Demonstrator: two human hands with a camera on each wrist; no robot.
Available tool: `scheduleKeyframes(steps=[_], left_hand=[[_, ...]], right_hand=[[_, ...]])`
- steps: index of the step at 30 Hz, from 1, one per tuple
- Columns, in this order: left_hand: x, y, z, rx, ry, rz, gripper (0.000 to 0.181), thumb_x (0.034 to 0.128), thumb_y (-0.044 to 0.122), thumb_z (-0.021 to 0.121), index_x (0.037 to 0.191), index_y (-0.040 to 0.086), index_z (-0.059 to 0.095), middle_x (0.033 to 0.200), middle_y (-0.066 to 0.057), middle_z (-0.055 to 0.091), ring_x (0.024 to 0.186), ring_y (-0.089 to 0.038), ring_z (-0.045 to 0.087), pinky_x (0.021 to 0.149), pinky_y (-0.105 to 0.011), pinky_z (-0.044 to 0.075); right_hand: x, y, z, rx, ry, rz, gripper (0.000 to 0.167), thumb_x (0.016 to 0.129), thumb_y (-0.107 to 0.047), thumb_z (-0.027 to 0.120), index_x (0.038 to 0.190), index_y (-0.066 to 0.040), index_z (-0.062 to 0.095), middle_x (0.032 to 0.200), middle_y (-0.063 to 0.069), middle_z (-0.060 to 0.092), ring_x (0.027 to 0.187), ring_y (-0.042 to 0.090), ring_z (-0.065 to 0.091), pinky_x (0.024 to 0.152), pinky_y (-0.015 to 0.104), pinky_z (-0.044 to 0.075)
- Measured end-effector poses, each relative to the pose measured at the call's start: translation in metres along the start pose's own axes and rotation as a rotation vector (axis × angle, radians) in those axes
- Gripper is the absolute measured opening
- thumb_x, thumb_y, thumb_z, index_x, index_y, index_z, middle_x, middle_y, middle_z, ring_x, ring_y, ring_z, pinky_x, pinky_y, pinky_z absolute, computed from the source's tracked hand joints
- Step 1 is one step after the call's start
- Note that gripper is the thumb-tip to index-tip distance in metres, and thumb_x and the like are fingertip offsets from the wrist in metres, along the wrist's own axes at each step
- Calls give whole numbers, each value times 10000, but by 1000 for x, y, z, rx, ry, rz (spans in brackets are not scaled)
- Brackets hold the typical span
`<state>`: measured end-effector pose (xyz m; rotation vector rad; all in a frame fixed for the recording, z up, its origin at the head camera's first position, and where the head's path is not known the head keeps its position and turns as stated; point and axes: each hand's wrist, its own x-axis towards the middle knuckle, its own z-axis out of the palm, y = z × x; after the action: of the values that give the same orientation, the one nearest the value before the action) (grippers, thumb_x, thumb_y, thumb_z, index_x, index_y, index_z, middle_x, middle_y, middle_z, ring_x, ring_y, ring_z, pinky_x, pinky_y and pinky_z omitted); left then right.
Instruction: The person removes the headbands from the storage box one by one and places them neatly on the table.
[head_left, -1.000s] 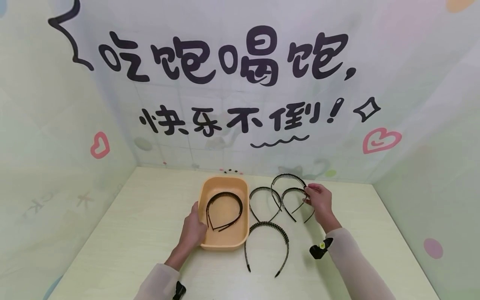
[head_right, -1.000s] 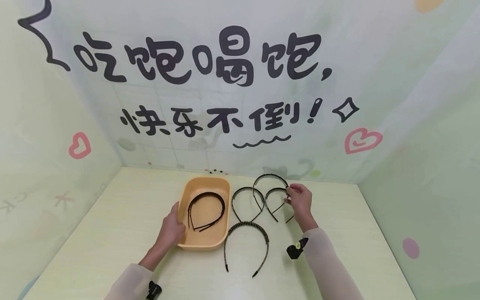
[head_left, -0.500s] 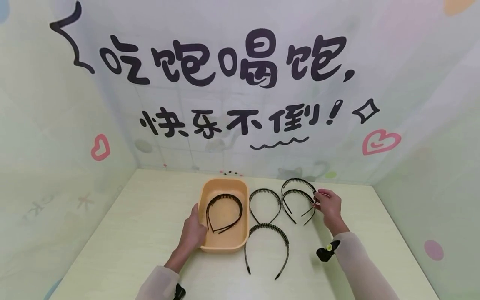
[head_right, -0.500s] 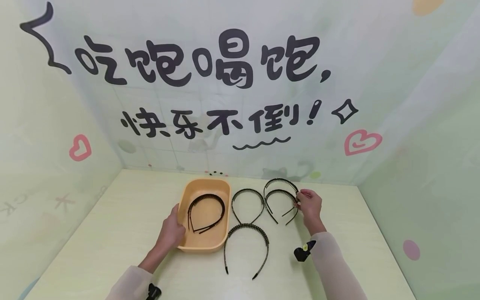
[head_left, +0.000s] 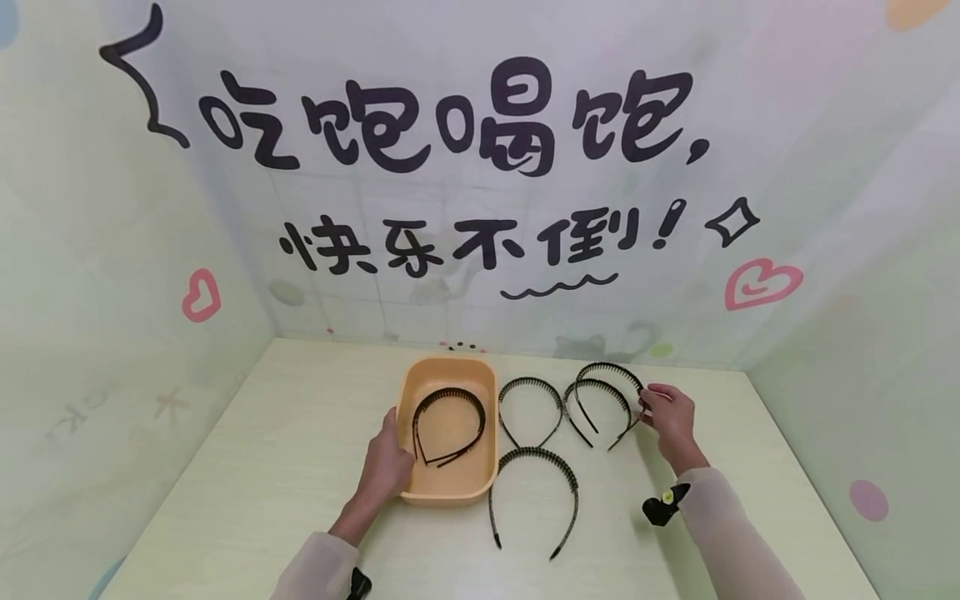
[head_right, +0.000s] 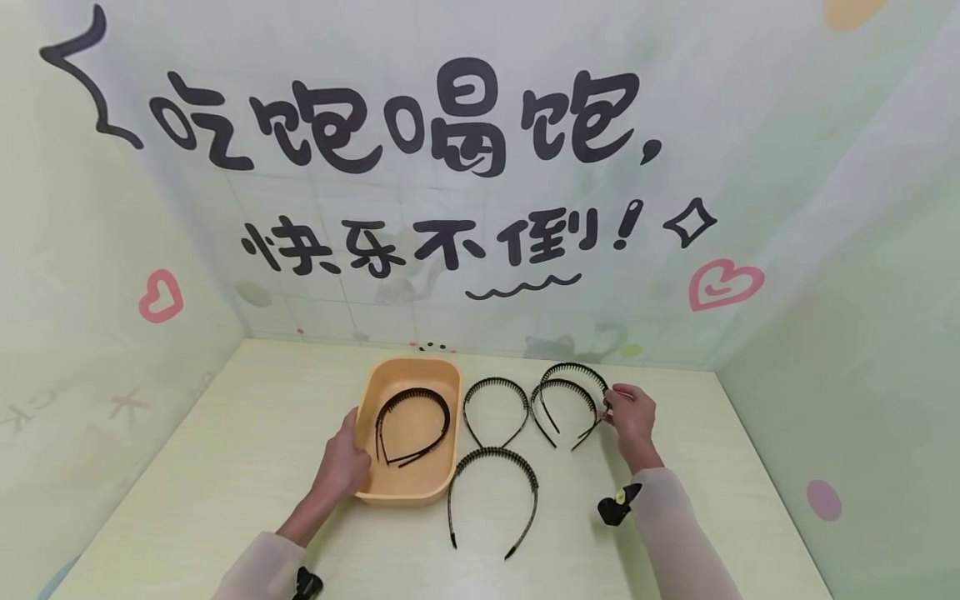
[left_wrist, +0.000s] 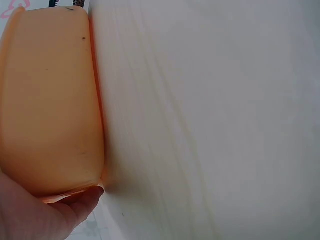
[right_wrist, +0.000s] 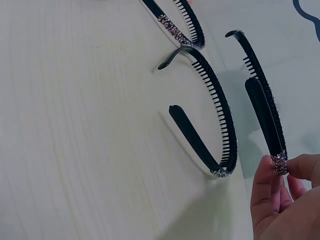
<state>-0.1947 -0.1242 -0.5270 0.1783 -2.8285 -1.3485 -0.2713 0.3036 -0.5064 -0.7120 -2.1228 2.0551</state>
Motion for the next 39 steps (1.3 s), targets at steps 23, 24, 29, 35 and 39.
scheduleKeyframes(steps=[23, 24, 29, 35, 39], left_hand=[[0, 1, 0, 4, 2, -1, 795, 794, -145, 401, 1543, -78, 141, 1456, -365, 404, 1216, -392, 541, 945, -511, 468], [0, 1, 0, 3, 2, -1, 797, 793, -145, 402, 1543, -78, 141, 1455, -365, 406, 1210, -390, 544, 941, -509, 470], [0, 1, 0, 0, -3, -2, 796, 798, -141, 409, 1543, -79, 136, 1450, -368, 410, 1127, -369, 573, 878, -470, 487], [0, -1, 0, 5, -11, 1, 793, 805, -136, 412, 1544, -79, 130, 1443, -372, 416, 1023, -338, 581, 811, -425, 484], [-1, -1, 0, 5, -10, 3, 793, 804, -136, 412, 1544, -75, 134, 1445, -368, 418, 1037, -340, 583, 816, -432, 487]], right_hand=[[9, 6, -28, -36, -12, 29, 375, 955, -59, 593, 1293, 80, 509, 776, -59, 665, 738, 39, 636, 695, 244, 577], [9, 6, -29, -38, -14, 30, 371, 955, -59, 592, 1288, 79, 510, 781, -55, 664, 740, 40, 637, 700, 246, 578], [10, 7, -36, -39, -15, 38, 355, 955, -59, 587, 1274, 80, 517, 779, -60, 654, 736, 37, 639, 696, 241, 576], [12, 9, -46, -41, 0, 57, 341, 960, -60, 586, 1266, 77, 524, 760, -77, 648, 721, 26, 634, 678, 224, 570], [15, 12, -52, -42, 1, 69, 335, 965, -65, 582, 1265, 74, 525, 774, -73, 627, 731, 30, 630, 695, 230, 573]])
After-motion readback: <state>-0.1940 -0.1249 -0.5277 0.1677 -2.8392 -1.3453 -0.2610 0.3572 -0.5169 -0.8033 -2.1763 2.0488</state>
